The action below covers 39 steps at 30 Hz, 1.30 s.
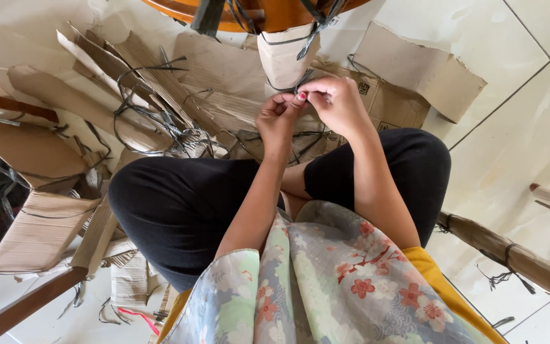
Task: Wrapping wooden chair legs with cardboard and securing them with plastic ties for protection.
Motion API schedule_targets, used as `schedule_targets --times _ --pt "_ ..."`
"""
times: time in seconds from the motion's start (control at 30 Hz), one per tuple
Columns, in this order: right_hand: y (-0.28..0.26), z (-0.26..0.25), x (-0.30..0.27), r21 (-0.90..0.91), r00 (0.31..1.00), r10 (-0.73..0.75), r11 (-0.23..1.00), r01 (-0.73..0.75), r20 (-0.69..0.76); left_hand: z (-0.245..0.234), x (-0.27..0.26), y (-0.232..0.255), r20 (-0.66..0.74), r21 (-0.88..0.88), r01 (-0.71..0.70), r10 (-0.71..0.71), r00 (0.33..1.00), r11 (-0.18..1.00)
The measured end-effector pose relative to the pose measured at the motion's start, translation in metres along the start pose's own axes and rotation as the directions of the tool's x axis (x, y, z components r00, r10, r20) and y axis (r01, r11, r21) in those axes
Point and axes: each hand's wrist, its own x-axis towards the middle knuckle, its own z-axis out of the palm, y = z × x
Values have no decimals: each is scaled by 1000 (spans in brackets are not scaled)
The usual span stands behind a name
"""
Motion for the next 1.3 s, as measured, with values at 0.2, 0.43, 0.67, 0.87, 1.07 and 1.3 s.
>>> schedule_targets --times 0.2,0.43,0.67,0.87,1.07,1.3 --pt "-13 -7 -17 65 995 -38 997 32 93 -1 -5 -1 59 -49 58 -55 997 997" --pt "32 6 -15 2 986 -123 992 124 -116 -8 -5 -6 94 -146 167 -155 983 975" --pt "48 18 -15 230 976 42 973 8 -211 -12 -6 -14 223 -313 297 -234 946 902" --pt "52 23 -9 239 948 71 971 6 -310 -16 -4 -15 241 -355 279 -201 949 892" --pt "50 30 -1 97 890 -36 991 90 -454 -16 -5 -13 237 -462 302 -212 948 834" --pt "36 35 7 -97 814 -198 980 174 -546 -16 4 -26 239 -564 341 -247 939 752"
